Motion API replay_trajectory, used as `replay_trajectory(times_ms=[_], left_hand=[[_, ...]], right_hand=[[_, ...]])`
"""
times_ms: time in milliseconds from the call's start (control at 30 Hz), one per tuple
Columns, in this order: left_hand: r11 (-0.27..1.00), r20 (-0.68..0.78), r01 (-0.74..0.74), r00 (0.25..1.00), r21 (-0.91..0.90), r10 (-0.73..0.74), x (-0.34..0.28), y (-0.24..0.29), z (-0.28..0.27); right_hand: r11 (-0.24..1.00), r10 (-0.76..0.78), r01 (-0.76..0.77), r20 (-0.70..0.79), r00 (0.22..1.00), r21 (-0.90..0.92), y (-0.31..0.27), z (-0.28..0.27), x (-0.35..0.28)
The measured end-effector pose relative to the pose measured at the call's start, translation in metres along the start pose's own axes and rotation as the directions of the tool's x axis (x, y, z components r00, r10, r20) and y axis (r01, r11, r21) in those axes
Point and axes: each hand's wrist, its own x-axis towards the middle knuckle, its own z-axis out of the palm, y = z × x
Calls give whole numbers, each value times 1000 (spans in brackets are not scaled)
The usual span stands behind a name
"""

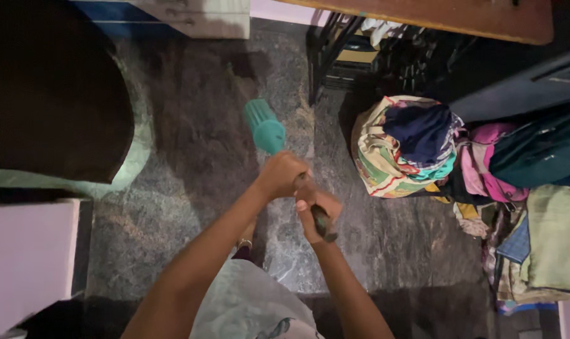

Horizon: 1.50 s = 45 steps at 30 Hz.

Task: The person mops a tiled floor using a teal mop, moving it back and forth across the surface. The camera is mounted on the head, providing a first-person view of the task.

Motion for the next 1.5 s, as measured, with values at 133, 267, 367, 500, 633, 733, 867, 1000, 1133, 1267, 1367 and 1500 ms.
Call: replay_trajectory(times_ms=[133,267,367,500,633,733,867,1000,1133,1267,1367,1500], left_hand=[[999,-80,41,996,10,-40,-13,36,-3],[997,-139,71,988,-15,-73,-23,105,20],[989,-118,126,984,-79,-135,-37,171,43],[985,-112,170,979,5,-168,-54,251,86],[981,-84,183,980,56,-178,-64,304,127],[979,-174,198,967,52,-187,-80,326,139],[964,-144,266,955,23,-260,-102,329,126],[981,-207,188,959,-41,-192,-119,321,115],[957,-196,286,942,39,-273,-118,302,112],[967,-194,252,950,26,-243,-114,268,101],[981,-206,190,962,29,-180,-106,237,90],[977,-243,189,957,103,-160,-92,182,71]], right_hand=[[994,-66,62,49,997,86,-28,-8,-7],[987,-19,-7,160,987,158,-76,-55,-37],[981,-7,-34,212,977,190,-113,-102,-74],[953,-72,19,167,983,301,-134,-162,-127],[886,-29,1,54,998,464,-149,-205,-172],[928,-23,6,40,999,373,-157,-214,-193],[937,-180,98,225,958,336,-157,-205,-197],[928,-259,135,342,903,346,-155,-190,-194],[928,-248,119,348,904,352,-146,-171,-184],[928,-252,136,317,914,346,-128,-150,-167],[954,-213,133,296,931,268,-113,-136,-149],[986,-128,85,330,935,141,-84,-112,-115]])
